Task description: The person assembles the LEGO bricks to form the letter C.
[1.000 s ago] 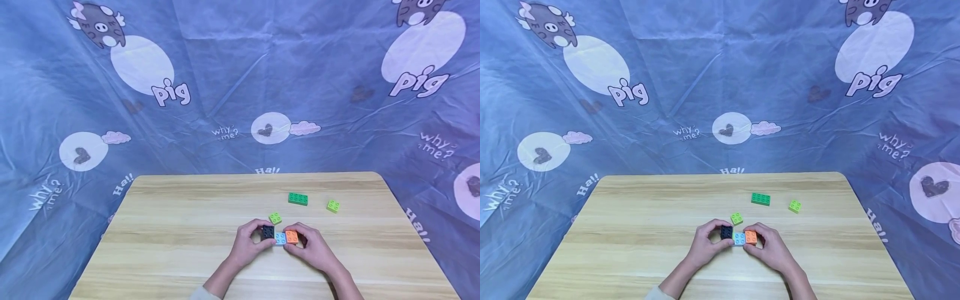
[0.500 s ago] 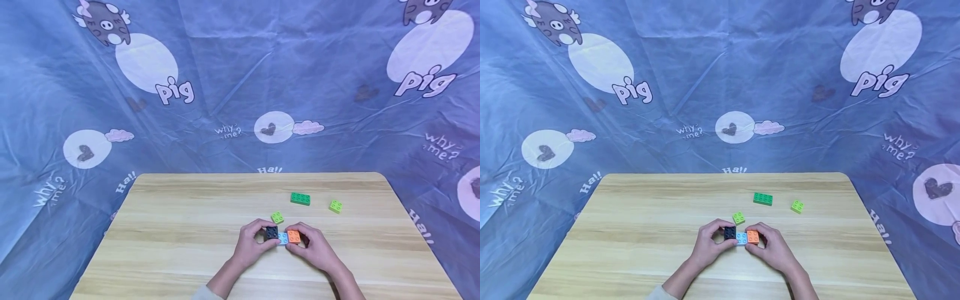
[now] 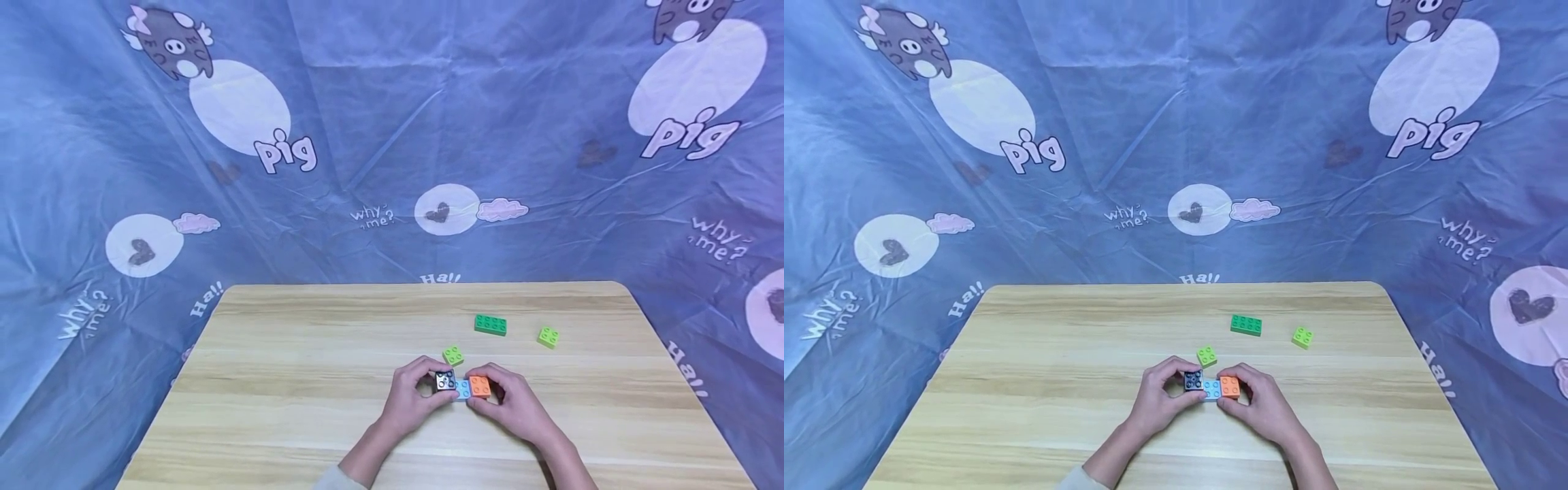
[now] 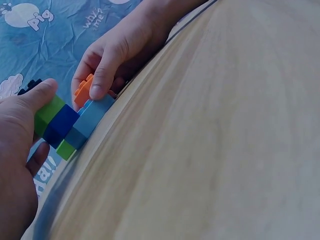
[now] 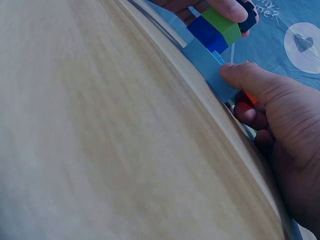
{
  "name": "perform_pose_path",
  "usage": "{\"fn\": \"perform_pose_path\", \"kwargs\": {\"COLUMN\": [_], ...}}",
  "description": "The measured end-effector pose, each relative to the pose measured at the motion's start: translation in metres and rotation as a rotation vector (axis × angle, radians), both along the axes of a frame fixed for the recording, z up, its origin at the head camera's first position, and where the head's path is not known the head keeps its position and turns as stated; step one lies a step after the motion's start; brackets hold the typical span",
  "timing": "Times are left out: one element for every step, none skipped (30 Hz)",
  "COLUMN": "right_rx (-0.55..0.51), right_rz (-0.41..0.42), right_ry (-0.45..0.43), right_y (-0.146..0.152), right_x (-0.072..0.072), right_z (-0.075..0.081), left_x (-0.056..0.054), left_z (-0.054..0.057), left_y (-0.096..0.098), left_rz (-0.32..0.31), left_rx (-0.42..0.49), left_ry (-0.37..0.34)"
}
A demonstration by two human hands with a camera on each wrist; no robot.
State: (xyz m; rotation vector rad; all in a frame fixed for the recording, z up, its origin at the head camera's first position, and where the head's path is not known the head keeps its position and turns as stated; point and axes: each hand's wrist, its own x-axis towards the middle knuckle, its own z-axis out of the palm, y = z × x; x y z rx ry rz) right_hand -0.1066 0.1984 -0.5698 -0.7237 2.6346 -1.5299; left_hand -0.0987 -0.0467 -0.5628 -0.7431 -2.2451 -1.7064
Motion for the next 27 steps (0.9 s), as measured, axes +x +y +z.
{"fn": "perform_pose_path", "kwargs": {"right_rx": [0.001, 0.003, 0.004, 0.003, 0.003, 0.004, 0.005, 0.004, 0.002, 0.001, 0.002, 0.003, 0.004, 0.004, 0.006, 0.007, 0.008, 0.008, 0.008, 0.007, 0.008, 0.008, 0.006, 0.006, 0.005, 0.005, 0.004], "right_rz": [0.000, 0.000, 0.000, 0.000, -0.001, -0.001, -0.001, -0.001, -0.001, -0.001, 0.000, 0.001, 0.003, 0.005, 0.006, 0.007, 0.008, 0.009, 0.010, 0.011, 0.011, 0.010, 0.010, 0.009, 0.008, 0.006, 0.003], "right_ry": [0.000, -0.001, -0.003, -0.005, -0.008, -0.009, -0.011, -0.013, -0.016, -0.017, -0.017, -0.016, -0.017, -0.017, -0.017, -0.017, -0.018, -0.019, -0.021, -0.021, -0.022, -0.023, -0.025, -0.027, -0.029, -0.032, -0.036], "right_y": [0.0000, 0.0000, 0.0000, 0.0000, 0.0001, 0.0001, 0.0002, 0.0002, 0.0003, 0.0004, 0.0004, 0.0004, 0.0003, 0.0002, 0.0002, 0.0002, 0.0003, 0.0004, 0.0005, 0.0007, 0.0008, 0.0010, 0.0012, 0.0014, 0.0015, 0.0017, 0.0019], "right_x": [-0.0001, -0.0001, -0.0001, 0.0000, 0.0002, 0.0003, 0.0005, 0.0006, 0.0008, 0.0008, 0.0006, 0.0005, 0.0004, 0.0002, 0.0001, -0.0001, -0.0003, -0.0004, -0.0005, -0.0005, -0.0006, -0.0007, -0.0007, -0.0006, -0.0003, 0.0001, 0.0008], "right_z": [0.0001, 0.0001, 0.0002, 0.0004, 0.0006, 0.0007, 0.0009, 0.0011, 0.0015, 0.0018, 0.0021, 0.0024, 0.0026, 0.0029, 0.0031, 0.0033, 0.0034, 0.0036, 0.0036, 0.0036, 0.0035, 0.0034, 0.0032, 0.0029, 0.0025, 0.0021, 0.0016], "left_x": [-0.0003, -0.0006, -0.0010, -0.0015, -0.0019, -0.0023, -0.0026, -0.0028, -0.0029, -0.0028, -0.0026, -0.0025, -0.0023, -0.0021, -0.0020, -0.0019, -0.0020, -0.0021, -0.0021, -0.0021, -0.0022, -0.0023, -0.0024, -0.0024, -0.0024, -0.0022, -0.0019], "left_z": [0.0000, -0.0002, -0.0005, -0.0008, -0.0010, -0.0013, -0.0016, -0.0016, -0.0015, -0.0012, -0.0008, -0.0004, -0.0002, 0.0002, 0.0003, 0.0005, 0.0007, 0.0010, 0.0014, 0.0018, 0.0025, 0.0032, 0.0038, 0.0043, 0.0045, 0.0045, 0.0043], "left_y": [-0.0002, -0.0004, -0.0006, -0.0006, -0.0007, -0.0008, -0.0009, -0.0009, -0.0009, -0.0009, -0.0011, -0.0011, -0.0013, -0.0014, -0.0016, -0.0017, -0.0016, -0.0015, -0.0014, -0.0013, -0.0011, -0.0010, -0.0008, -0.0007, -0.0006, -0.0006, -0.0005], "left_rz": [-0.001, -0.001, -0.003, -0.004, -0.005, -0.006, -0.007, -0.008, -0.010, -0.008, -0.006, -0.004, -0.002, 0.000, 0.001, 0.003, 0.004, 0.004, 0.004, 0.003, 0.002, 0.001, 0.000, 0.002, 0.003, 0.003, 0.003], "left_rx": [0.001, 0.002, -0.001, -0.004, -0.007, -0.009, -0.011, -0.013, -0.016, -0.017, -0.018, -0.018, -0.018, -0.018, -0.018, -0.018, -0.019, -0.020, -0.022, -0.023, -0.025, -0.027, -0.029, -0.032, -0.036, -0.041, -0.044], "left_ry": [-0.023, -0.042, -0.049, -0.054, -0.054, -0.052, -0.049, -0.046, -0.042, -0.043, -0.045, -0.047, -0.051, -0.054, -0.060, -0.066, -0.066, -0.067, -0.068, -0.073, -0.077, -0.081, -0.086, -0.087, -0.085, -0.084, -0.080]}}
